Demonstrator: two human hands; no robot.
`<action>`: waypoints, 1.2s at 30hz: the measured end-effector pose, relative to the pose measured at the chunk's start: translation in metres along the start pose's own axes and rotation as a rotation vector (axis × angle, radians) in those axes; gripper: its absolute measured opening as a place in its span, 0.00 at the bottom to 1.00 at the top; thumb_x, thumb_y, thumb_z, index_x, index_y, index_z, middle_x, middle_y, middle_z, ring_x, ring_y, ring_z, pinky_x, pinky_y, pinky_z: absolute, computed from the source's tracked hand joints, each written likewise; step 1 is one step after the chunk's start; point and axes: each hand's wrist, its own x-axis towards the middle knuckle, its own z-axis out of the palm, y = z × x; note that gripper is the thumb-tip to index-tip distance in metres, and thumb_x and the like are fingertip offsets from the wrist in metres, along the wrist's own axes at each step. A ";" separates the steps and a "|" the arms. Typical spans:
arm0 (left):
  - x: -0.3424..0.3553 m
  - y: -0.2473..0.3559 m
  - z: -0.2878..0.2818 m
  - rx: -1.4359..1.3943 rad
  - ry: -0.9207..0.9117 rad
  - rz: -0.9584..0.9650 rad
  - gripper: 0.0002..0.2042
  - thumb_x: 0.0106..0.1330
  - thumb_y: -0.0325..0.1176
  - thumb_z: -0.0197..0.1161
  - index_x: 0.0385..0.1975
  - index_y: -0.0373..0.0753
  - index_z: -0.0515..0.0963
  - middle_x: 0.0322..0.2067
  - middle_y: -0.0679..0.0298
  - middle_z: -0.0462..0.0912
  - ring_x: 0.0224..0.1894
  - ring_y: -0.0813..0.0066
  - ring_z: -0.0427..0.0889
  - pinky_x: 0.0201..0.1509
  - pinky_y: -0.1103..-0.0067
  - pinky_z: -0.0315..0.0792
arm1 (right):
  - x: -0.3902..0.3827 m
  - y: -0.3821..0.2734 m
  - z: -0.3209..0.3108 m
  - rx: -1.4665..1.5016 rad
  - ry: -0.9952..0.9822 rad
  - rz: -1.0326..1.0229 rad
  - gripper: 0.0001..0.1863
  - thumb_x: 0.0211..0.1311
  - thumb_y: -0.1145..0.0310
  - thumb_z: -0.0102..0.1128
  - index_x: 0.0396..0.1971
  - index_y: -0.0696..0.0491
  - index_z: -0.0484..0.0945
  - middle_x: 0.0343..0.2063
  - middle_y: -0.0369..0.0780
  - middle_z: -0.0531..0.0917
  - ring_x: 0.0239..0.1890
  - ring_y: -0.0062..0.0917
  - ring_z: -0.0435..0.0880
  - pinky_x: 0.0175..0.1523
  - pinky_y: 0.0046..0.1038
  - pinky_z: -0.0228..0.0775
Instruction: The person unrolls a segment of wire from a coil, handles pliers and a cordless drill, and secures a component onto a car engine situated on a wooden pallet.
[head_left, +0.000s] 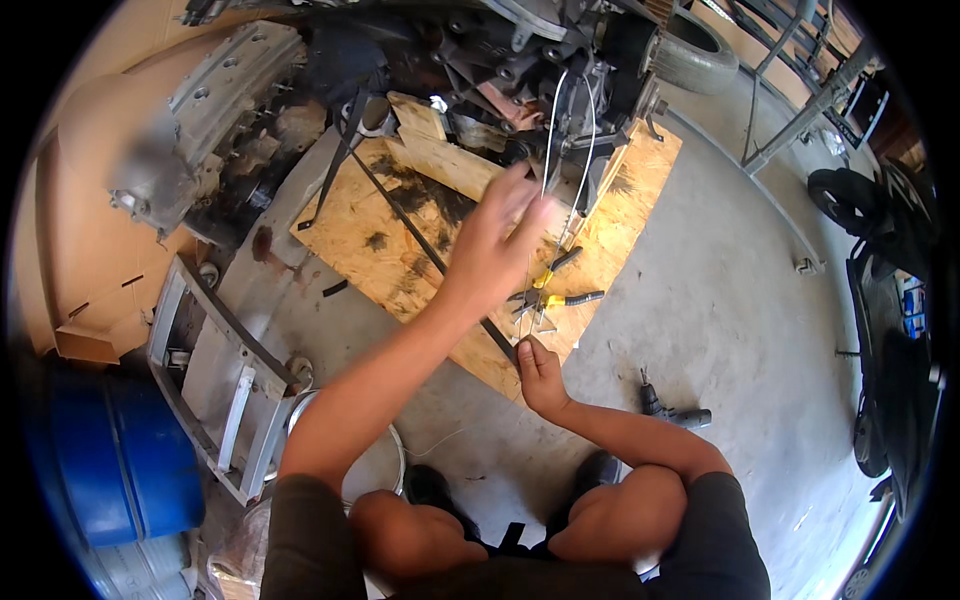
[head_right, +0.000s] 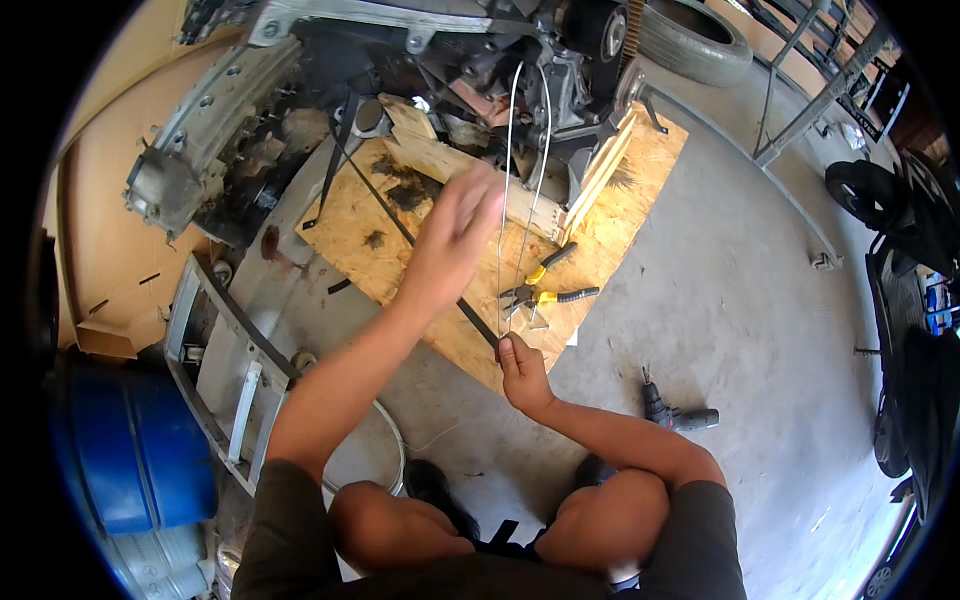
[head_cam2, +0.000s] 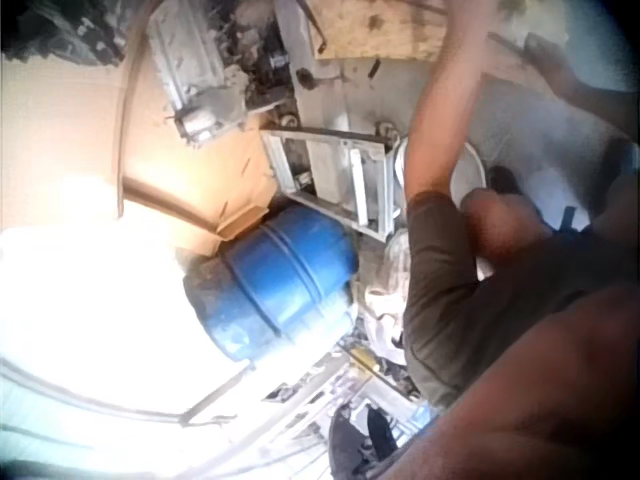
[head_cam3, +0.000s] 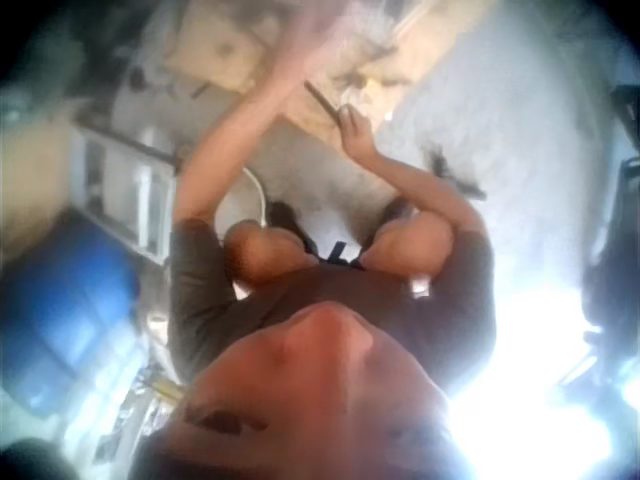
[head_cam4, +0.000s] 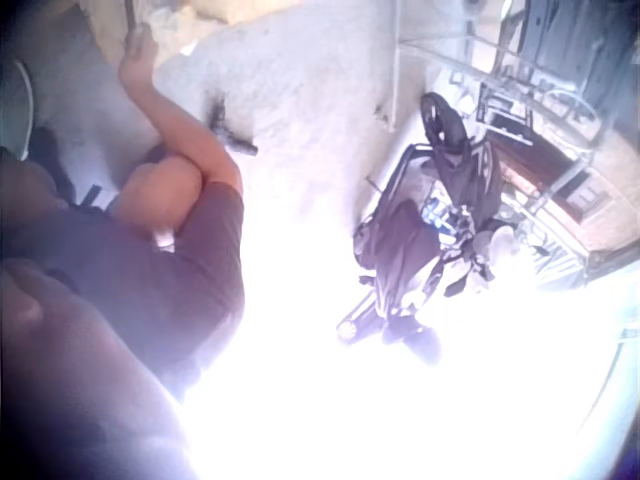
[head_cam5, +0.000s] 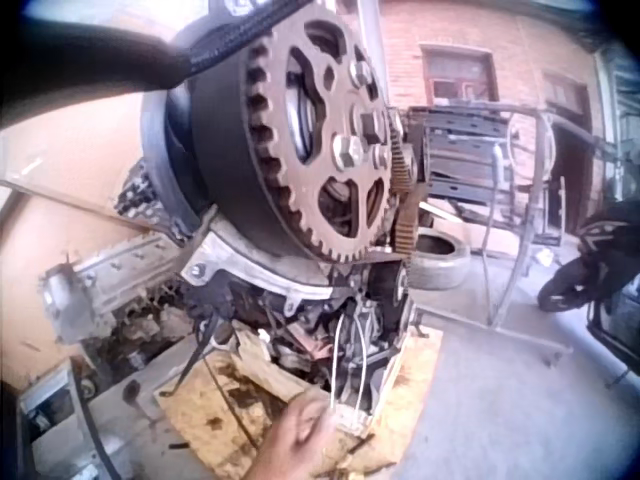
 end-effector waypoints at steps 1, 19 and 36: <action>0.033 0.033 0.022 -0.071 -0.058 -0.050 0.26 0.74 0.45 0.61 0.61 0.30 0.67 0.49 0.49 0.83 0.52 0.62 0.83 0.54 0.70 0.75 | 0.002 0.004 -0.001 -0.005 0.003 0.001 0.21 0.81 0.59 0.43 0.28 0.58 0.69 0.19 0.40 0.72 0.23 0.25 0.69 0.32 0.29 0.65; 0.092 0.006 0.048 -0.433 -0.020 -0.099 0.22 0.78 0.56 0.49 0.27 0.44 0.67 0.18 0.75 0.62 0.18 0.86 0.57 0.19 0.83 0.50 | 0.021 0.012 -0.001 -0.081 0.025 0.006 0.17 0.79 0.62 0.45 0.31 0.59 0.70 0.19 0.51 0.73 0.23 0.47 0.75 0.31 0.40 0.66; -0.034 -0.092 0.044 -0.262 -0.108 -0.345 0.24 0.82 0.50 0.39 0.23 0.42 0.63 0.19 0.74 0.61 0.22 0.84 0.59 0.27 0.81 0.59 | 0.016 0.039 -0.018 0.364 -0.175 0.308 0.20 0.82 0.56 0.41 0.33 0.56 0.71 0.24 0.36 0.78 0.28 0.21 0.79 0.36 0.26 0.73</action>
